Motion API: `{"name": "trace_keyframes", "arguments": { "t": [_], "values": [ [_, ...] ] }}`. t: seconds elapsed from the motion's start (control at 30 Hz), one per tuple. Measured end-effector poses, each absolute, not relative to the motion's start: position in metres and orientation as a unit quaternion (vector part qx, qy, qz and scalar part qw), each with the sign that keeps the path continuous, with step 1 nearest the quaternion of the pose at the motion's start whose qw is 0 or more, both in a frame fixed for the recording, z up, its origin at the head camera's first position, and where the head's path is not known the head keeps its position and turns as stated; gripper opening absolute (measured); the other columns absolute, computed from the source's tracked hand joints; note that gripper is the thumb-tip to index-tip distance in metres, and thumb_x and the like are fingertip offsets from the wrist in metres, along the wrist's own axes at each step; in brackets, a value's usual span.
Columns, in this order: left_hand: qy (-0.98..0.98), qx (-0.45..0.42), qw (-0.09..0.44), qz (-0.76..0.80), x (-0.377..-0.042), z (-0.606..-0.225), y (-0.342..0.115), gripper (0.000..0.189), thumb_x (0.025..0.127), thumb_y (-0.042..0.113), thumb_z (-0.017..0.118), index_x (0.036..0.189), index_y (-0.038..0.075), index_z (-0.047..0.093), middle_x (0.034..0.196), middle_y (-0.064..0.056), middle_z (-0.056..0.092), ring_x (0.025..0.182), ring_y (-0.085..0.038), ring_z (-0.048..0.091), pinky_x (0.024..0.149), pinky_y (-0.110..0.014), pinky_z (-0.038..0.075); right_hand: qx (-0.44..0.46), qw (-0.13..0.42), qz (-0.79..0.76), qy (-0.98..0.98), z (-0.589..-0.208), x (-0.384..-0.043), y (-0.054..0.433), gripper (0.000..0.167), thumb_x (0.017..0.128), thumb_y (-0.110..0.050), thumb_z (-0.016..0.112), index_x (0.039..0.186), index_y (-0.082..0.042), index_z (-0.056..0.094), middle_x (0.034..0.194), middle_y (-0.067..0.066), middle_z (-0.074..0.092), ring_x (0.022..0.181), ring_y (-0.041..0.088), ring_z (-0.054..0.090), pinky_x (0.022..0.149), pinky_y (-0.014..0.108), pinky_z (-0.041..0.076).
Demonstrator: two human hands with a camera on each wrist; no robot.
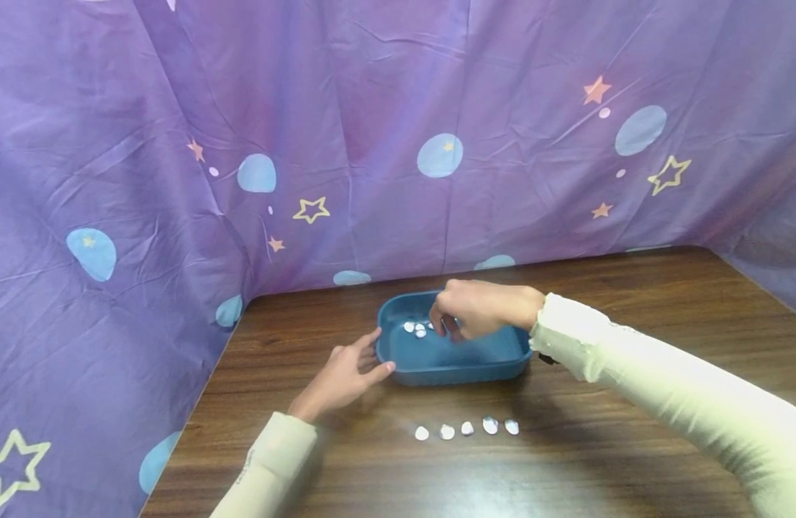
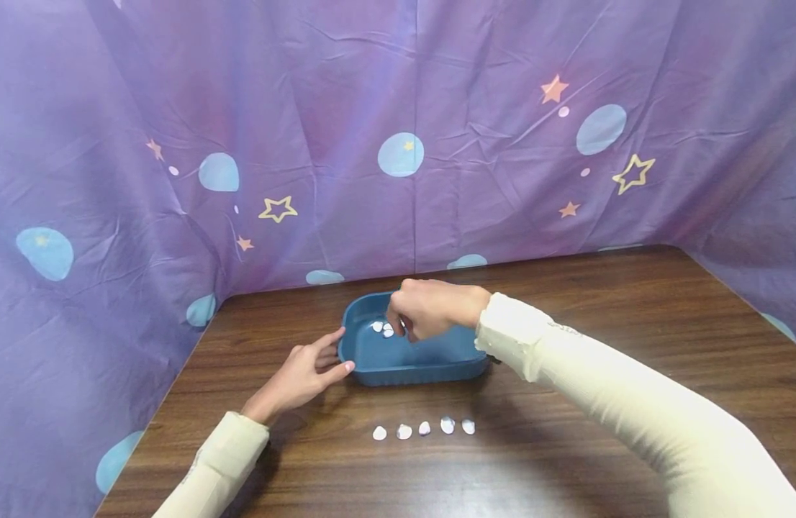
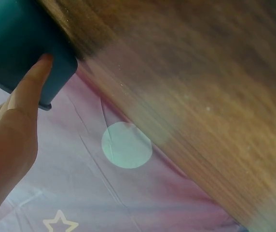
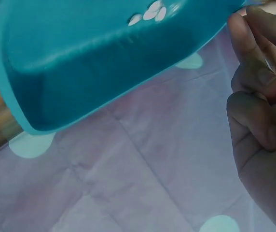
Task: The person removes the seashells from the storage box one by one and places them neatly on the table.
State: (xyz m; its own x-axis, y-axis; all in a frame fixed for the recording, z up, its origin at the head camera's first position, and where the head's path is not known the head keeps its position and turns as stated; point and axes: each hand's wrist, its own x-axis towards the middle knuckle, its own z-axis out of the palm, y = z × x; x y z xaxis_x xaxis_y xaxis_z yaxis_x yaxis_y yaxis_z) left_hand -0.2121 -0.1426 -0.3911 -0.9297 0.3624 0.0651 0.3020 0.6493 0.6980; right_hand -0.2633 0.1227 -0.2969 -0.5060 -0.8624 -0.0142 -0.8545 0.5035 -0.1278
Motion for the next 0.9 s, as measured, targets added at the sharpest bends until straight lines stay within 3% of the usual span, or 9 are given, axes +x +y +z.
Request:
{"name": "trace_keyframes", "arguments": {
  "t": [0.43,0.9],
  "values": [
    [0.896,0.200,0.026,0.397,-0.213,-0.393,-0.144,0.074,0.095,0.032,0.069,0.152,-0.004,0.037,0.133,-0.027,0.063,0.121,-0.033,0.067,0.106,-0.044,0.055,-0.457,0.073,-0.014,0.886,-0.306,-0.304,0.099,0.020,0.071,0.001,0.075,0.081,-0.016,0.076,0.079,-0.003,0.075,0.065,0.006,0.063,0.059,0.020,0.057],
    [0.896,0.198,0.034,0.395,-0.213,-0.393,-0.144,0.075,0.095,0.032,0.069,0.152,-0.003,0.035,0.133,-0.026,0.063,0.123,-0.033,0.066,0.108,-0.043,0.053,-0.398,0.093,0.017,0.913,-0.333,-0.330,0.082,0.014,0.075,-0.007,0.083,0.087,-0.011,0.078,0.083,0.000,0.076,0.073,0.013,0.067,0.068,0.028,0.062]
  ]
}}
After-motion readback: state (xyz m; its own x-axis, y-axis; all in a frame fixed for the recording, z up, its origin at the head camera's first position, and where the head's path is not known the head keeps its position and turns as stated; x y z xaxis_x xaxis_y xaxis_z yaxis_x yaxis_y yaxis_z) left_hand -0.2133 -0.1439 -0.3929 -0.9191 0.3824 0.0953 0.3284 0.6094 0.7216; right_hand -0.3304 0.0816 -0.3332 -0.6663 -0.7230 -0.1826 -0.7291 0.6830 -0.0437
